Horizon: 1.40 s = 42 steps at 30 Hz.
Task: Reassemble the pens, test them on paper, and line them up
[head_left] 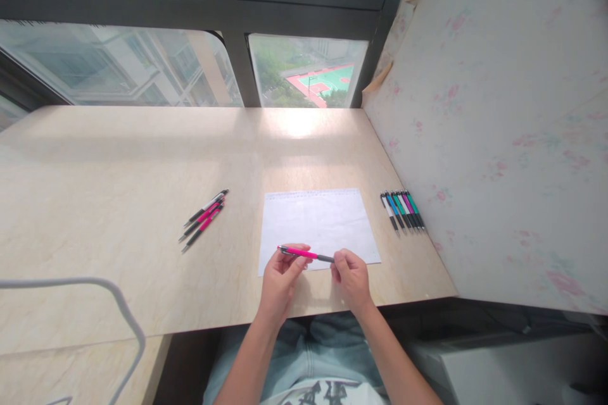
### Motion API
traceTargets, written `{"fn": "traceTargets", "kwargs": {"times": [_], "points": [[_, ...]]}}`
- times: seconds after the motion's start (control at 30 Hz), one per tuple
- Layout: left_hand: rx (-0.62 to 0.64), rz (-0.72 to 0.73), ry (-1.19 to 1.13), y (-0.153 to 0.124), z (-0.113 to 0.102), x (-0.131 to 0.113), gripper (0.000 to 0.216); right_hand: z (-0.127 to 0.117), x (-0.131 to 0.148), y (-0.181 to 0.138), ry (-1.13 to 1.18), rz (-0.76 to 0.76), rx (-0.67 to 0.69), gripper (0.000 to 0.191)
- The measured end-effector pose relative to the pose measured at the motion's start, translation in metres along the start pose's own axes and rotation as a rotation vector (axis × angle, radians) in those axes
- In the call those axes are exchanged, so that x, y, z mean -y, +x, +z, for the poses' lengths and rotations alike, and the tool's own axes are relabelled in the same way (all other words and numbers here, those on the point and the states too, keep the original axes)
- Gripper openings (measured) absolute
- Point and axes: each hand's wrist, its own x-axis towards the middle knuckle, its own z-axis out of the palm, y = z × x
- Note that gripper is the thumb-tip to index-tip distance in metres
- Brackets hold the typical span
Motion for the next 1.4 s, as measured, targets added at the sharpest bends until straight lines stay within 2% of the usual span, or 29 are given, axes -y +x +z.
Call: {"fn": "traceTargets", "kwargs": {"times": [0.17,0.33,0.43,0.57,0.77,1.0,1.17,1.3,1.4], "points": [[0.029,0.024,-0.007,0.000,-0.001,0.000,0.024,-0.001,-0.004,0.000,-0.021,0.004,0.030,0.046],[-0.066,0.075,0.048,0.004,-0.002,0.002,0.018,0.001,0.003,0.001,0.042,-0.016,0.056,0.018],[-0.045,0.043,0.035,0.003,0.000,0.002,0.020,0.001,0.004,0.002,0.066,-0.037,0.026,0.018],[0.009,-0.007,0.007,0.001,0.001,0.002,0.029,0.000,0.001,0.002,0.091,0.016,0.006,0.018],[-0.022,0.027,0.065,0.003,-0.002,0.005,0.020,0.002,0.002,0.002,0.084,0.023,-0.007,0.026],[0.009,0.053,0.158,0.003,-0.003,0.004,0.029,-0.001,-0.005,-0.001,0.008,-0.015,0.012,0.044],[0.048,0.075,0.210,0.000,-0.004,0.000,0.026,-0.001,-0.010,-0.001,-0.020,-0.001,-0.003,0.049],[0.043,0.074,0.174,-0.002,-0.004,-0.003,0.026,0.002,-0.004,-0.001,-0.025,-0.004,-0.027,0.045],[-0.005,0.053,0.090,-0.001,-0.003,0.000,0.019,0.002,0.001,-0.001,0.001,-0.005,-0.001,0.031]]}}
